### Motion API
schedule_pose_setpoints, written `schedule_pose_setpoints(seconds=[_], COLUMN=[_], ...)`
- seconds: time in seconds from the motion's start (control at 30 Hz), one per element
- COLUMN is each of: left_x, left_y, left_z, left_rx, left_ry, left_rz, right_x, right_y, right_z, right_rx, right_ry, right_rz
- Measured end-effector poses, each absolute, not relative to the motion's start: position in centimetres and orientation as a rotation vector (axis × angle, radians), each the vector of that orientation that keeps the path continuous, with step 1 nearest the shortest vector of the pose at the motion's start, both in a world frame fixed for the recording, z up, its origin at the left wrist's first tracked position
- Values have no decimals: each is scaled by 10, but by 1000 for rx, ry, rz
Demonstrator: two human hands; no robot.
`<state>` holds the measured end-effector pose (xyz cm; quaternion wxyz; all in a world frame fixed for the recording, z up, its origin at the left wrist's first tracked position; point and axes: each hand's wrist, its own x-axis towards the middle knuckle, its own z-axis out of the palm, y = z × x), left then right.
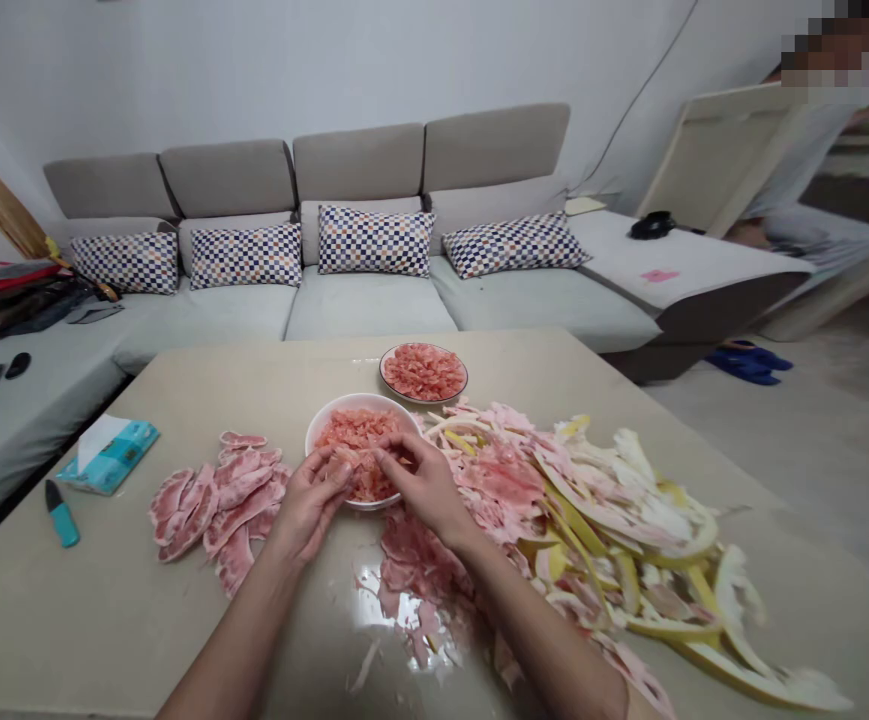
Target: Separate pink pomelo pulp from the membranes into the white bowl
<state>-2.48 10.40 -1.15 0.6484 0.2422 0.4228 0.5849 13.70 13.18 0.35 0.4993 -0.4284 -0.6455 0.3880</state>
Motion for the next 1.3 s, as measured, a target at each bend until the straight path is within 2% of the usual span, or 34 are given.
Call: schedule_pose_setpoints(seconds=[0.1,0.3,0.5,0.9,1.0,1.17,1.3], left_x=[-26,-23,-23,-20,-19,-18,-18], left_y=[105,104,104,101,100,101,101], left_z=[-13,-12,-15,-12,-8,-6,-8], left_rx=[517,593,905,838,694,560,532], left_ry=[950,957,998,999,951,900,898], left_rz=[1323,1346,1339,1359,1351,1343,1333], right_x=[142,143,134,134,133,128,122], right_y=[137,139,128,129,130,132,133], right_z=[-3,-6,6,6,2,-10,-16], right_rx=[-1063,-1068,-972,-983,-1018,-916,-867], right_ry=[-1528,-1660,-1697,-1646,-1535,-1238,-1166], right_rz=[992,889,1105,1037,1149,1532,1557])
